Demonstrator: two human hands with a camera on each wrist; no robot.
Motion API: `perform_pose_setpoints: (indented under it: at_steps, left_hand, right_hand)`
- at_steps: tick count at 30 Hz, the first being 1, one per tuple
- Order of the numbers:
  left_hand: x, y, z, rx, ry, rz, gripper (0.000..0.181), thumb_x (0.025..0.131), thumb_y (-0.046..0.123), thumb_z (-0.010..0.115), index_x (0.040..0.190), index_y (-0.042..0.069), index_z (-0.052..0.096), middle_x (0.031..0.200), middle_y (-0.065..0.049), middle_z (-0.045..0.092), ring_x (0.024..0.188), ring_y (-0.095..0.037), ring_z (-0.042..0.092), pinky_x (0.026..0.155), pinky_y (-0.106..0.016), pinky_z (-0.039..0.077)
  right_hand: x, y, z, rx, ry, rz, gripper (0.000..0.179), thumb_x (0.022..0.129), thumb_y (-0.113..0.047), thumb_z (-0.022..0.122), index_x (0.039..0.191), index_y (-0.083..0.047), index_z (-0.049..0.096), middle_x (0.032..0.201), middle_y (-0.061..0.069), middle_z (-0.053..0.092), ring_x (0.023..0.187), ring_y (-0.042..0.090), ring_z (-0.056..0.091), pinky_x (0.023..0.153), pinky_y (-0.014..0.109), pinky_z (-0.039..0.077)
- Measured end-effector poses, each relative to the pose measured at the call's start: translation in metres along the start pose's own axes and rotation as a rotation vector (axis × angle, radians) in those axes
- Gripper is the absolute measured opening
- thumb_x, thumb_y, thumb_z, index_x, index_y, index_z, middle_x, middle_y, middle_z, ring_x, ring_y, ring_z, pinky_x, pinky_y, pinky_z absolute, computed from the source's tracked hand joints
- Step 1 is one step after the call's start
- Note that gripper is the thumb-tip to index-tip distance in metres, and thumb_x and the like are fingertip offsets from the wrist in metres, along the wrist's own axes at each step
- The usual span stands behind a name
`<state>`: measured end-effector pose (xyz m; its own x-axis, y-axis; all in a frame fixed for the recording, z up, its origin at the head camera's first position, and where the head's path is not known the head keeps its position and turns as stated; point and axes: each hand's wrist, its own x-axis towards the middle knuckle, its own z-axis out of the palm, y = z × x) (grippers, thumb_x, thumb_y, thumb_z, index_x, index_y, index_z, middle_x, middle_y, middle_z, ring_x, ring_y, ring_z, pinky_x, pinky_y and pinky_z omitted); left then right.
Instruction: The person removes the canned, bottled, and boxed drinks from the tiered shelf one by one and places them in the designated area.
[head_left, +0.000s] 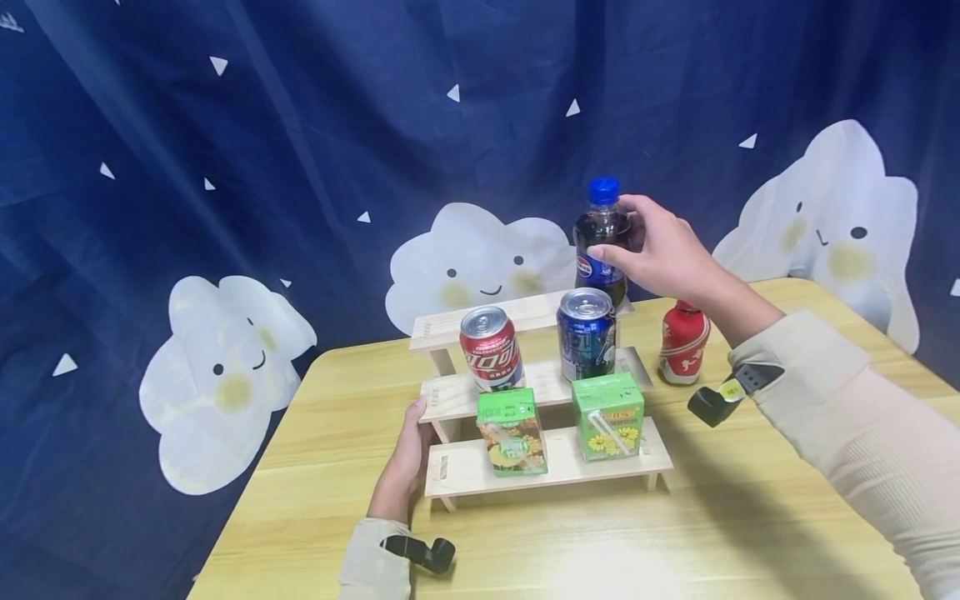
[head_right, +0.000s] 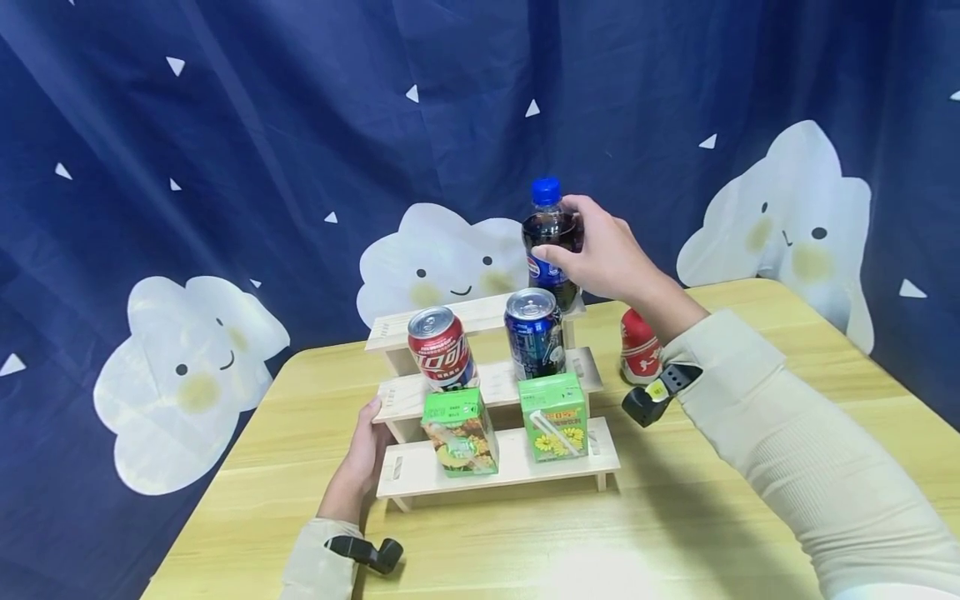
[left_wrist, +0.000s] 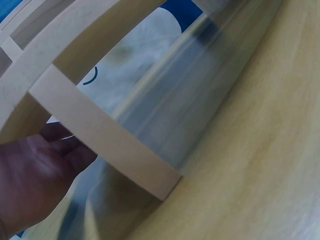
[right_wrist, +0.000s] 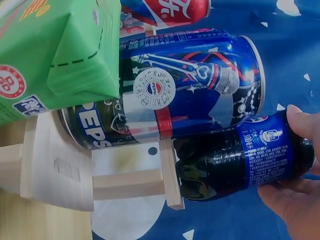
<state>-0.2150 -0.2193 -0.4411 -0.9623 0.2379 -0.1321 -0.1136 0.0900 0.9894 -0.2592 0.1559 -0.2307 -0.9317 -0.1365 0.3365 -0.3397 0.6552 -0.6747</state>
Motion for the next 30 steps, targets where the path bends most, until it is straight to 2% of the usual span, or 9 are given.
perform_pose_setpoints:
  at_steps: [11,22,26,30]
  left_hand:
    - [0.001,-0.004,0.001,-0.019,0.021,-0.01,0.071,0.094,0.062,0.005,0.15,0.02,0.017,0.148,-0.02,0.03,0.13,-0.039,0.036,0.104,-0.052,0.031]
    - [-0.003,0.0,0.003,0.01,0.022,-0.01,0.078,0.091,0.068,0.007,0.151,0.019,0.015,0.148,-0.022,0.029,0.131,-0.04,0.035,0.105,-0.052,0.031]
    - [-0.003,0.002,0.004,0.014,0.015,0.001,0.078,0.092,0.066,0.005,0.151,0.017,0.015,0.146,-0.025,0.03,0.129,-0.041,0.037,0.103,-0.051,0.034]
    - [-0.002,0.001,0.003,0.007,0.013,-0.004,0.074,0.093,0.064,0.003,0.151,0.019,0.016,0.146,-0.022,0.032,0.128,-0.039,0.038,0.102,-0.049,0.035]
  right_hand:
    - [-0.005,0.009,-0.011,-0.051,0.032,0.003,0.079,0.086,-0.048,0.063,0.146,-0.009,0.029,0.118,0.017,0.054,0.101,0.032,0.051,0.079,0.046,0.045]
    - [-0.01,0.02,-0.024,-0.094,0.085,0.029,0.078,0.087,-0.046,0.062,0.145,-0.005,0.03,0.114,0.021,0.055,0.098,0.034,0.051,0.076,0.046,0.044]
    - [-0.01,0.024,-0.029,-0.104,0.103,0.03,0.078,0.087,-0.045,0.062,0.144,-0.003,0.03,0.114,0.022,0.054,0.1,0.036,0.051,0.079,0.049,0.043]
    - [-0.01,0.028,-0.035,-0.105,0.115,0.044,0.079,0.087,-0.046,0.061,0.145,-0.002,0.029,0.118,0.025,0.053,0.103,0.038,0.051,0.085,0.053,0.043]
